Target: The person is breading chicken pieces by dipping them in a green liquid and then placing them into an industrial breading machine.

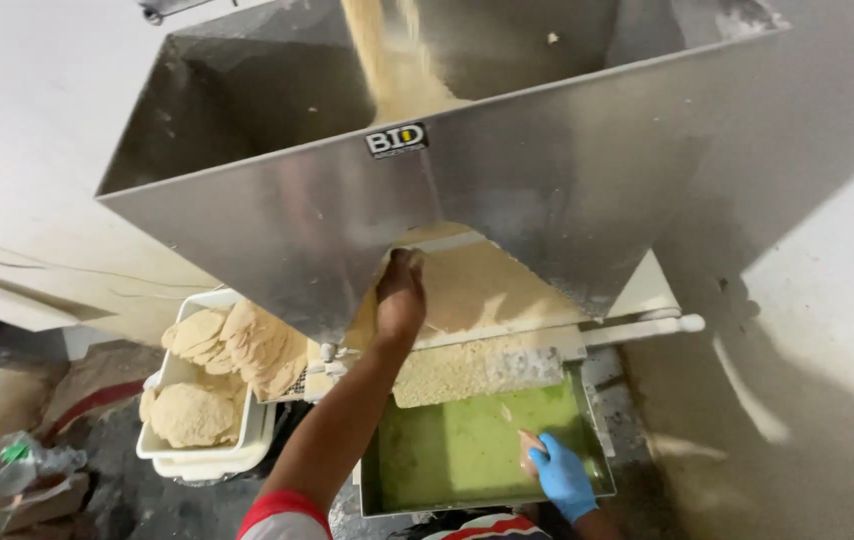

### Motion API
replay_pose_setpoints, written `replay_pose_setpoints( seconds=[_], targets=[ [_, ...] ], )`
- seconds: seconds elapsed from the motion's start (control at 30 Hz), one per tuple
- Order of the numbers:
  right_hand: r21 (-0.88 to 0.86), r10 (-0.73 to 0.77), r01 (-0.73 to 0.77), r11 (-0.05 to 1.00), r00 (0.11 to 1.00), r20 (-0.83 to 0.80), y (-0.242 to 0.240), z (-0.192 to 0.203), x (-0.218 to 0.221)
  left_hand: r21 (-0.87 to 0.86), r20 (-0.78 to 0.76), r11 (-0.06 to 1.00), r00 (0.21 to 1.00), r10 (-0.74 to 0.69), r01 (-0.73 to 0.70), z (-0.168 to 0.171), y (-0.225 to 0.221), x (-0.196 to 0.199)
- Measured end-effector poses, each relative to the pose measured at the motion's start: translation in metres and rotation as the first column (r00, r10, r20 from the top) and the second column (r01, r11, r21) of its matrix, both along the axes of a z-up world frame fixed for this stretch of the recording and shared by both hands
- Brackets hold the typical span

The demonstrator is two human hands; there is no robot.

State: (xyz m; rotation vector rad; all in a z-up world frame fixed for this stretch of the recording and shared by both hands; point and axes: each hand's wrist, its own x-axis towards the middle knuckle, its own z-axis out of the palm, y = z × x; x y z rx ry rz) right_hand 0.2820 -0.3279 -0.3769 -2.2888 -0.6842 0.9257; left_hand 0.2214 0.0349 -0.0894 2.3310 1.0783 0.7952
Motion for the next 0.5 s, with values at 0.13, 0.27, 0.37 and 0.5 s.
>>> replay_pose_setpoints(
  seconds=[0.13, 0.27, 0.37, 0.5],
  targets=[
    [0.063, 0.023, -0.024, 0.998, 1.000, 0.020, -0.004, 0.008, -0.003, -0.054, -0.074, 0.996, 0.995, 0.070, -0.075, 0.003, 0.034, 0.033],
    [0.145, 0.048, -0.055, 0.988, 0.997, 0.056, -0.007, 0.008, -0.006, 0.205, -0.319, 0.979, 0.945, 0.071, -0.004, -0.031, 0.053, 0.054],
    [0.084, 0.038, -0.043, 0.996, 0.998, 0.053, -0.009, 0.011, -0.006, 0.456, -0.496, 0.886, 0.850, 0.176, 0.082, -0.104, 0.052, 0.088],
    [0.106, 0.033, -0.035, 0.994, 0.999, 0.011, -0.012, 0.019, -0.009, -0.227, -0.476, 0.971, 0.878, -0.050, -0.068, -0.106, -0.004, 0.097]
  ],
)
